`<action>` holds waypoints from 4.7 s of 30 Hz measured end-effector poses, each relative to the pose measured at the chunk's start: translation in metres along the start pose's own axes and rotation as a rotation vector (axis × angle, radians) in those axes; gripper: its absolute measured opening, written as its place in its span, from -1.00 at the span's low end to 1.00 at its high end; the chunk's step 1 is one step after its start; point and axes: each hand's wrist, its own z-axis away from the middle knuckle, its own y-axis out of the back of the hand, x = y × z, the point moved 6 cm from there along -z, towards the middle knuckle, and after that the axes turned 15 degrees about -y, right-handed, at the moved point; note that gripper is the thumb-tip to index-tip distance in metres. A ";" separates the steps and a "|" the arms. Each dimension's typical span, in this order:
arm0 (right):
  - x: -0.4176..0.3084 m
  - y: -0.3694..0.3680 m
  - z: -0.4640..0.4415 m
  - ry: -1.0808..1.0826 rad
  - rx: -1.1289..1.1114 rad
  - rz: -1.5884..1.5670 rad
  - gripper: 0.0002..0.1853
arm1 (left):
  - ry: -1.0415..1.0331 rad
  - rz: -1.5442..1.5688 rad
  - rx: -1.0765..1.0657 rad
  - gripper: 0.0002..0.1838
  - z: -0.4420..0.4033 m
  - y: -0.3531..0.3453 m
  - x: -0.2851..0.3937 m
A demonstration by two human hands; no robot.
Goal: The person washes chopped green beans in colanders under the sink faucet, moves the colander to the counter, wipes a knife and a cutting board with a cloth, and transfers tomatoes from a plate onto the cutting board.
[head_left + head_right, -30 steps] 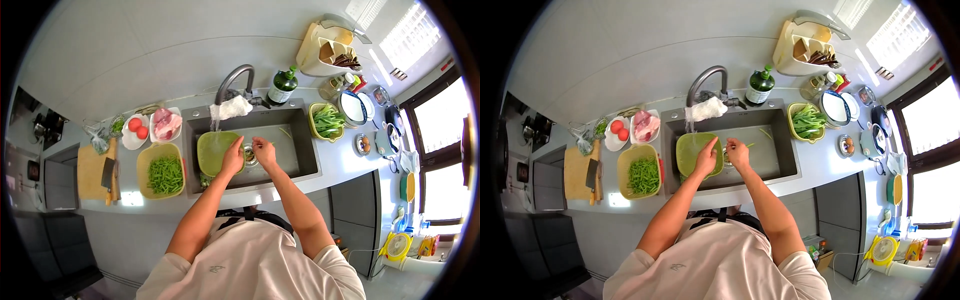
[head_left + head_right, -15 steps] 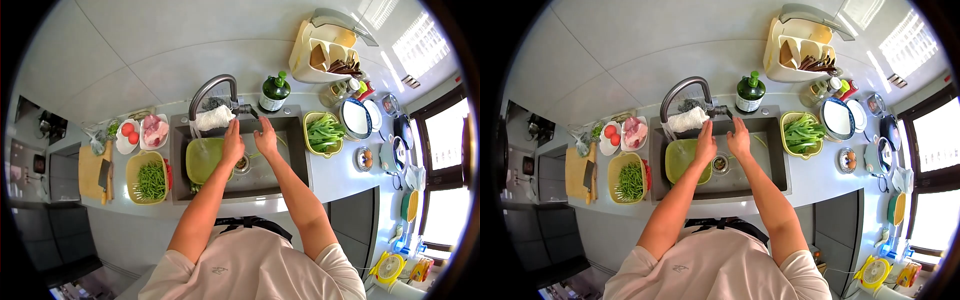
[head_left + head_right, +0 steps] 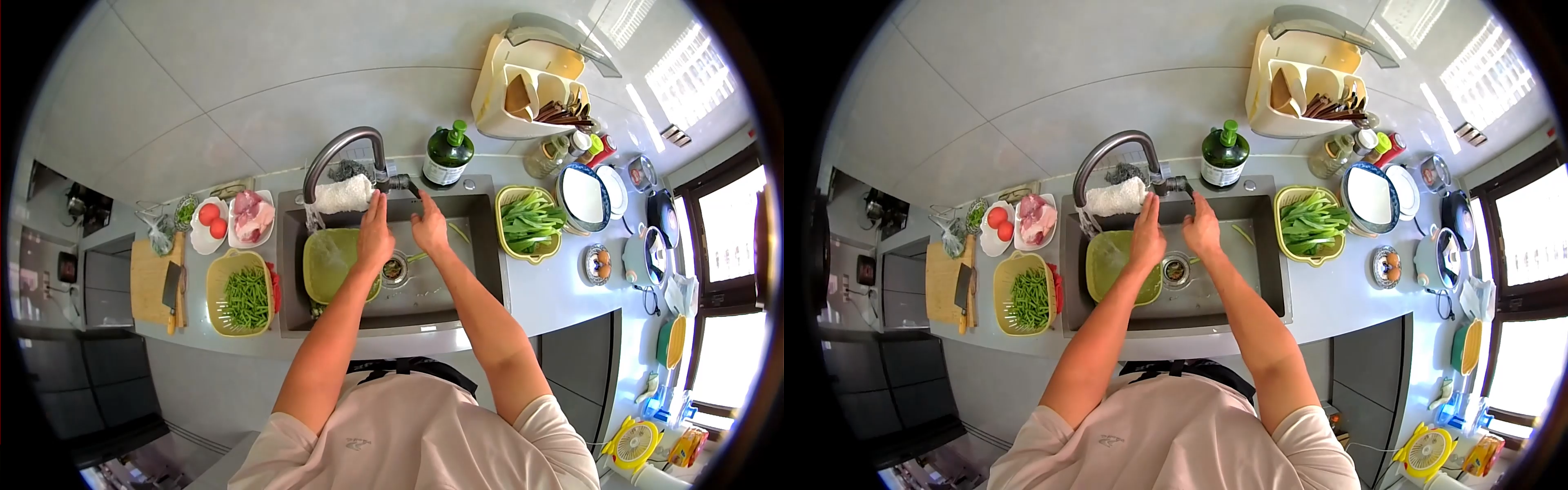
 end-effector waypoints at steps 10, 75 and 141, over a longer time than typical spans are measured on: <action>0.003 0.001 -0.005 -0.068 -0.014 -0.019 -0.37 | -0.005 -0.080 -0.041 -0.12 -0.003 -0.002 -0.008; 0.035 -0.120 0.082 -0.189 -0.176 0.118 -0.45 | 0.297 -0.052 -0.180 -0.20 0.167 0.039 -0.123; -0.018 -0.062 0.188 0.116 0.182 0.113 -0.85 | 0.129 -0.075 0.249 -0.70 0.164 0.159 -0.112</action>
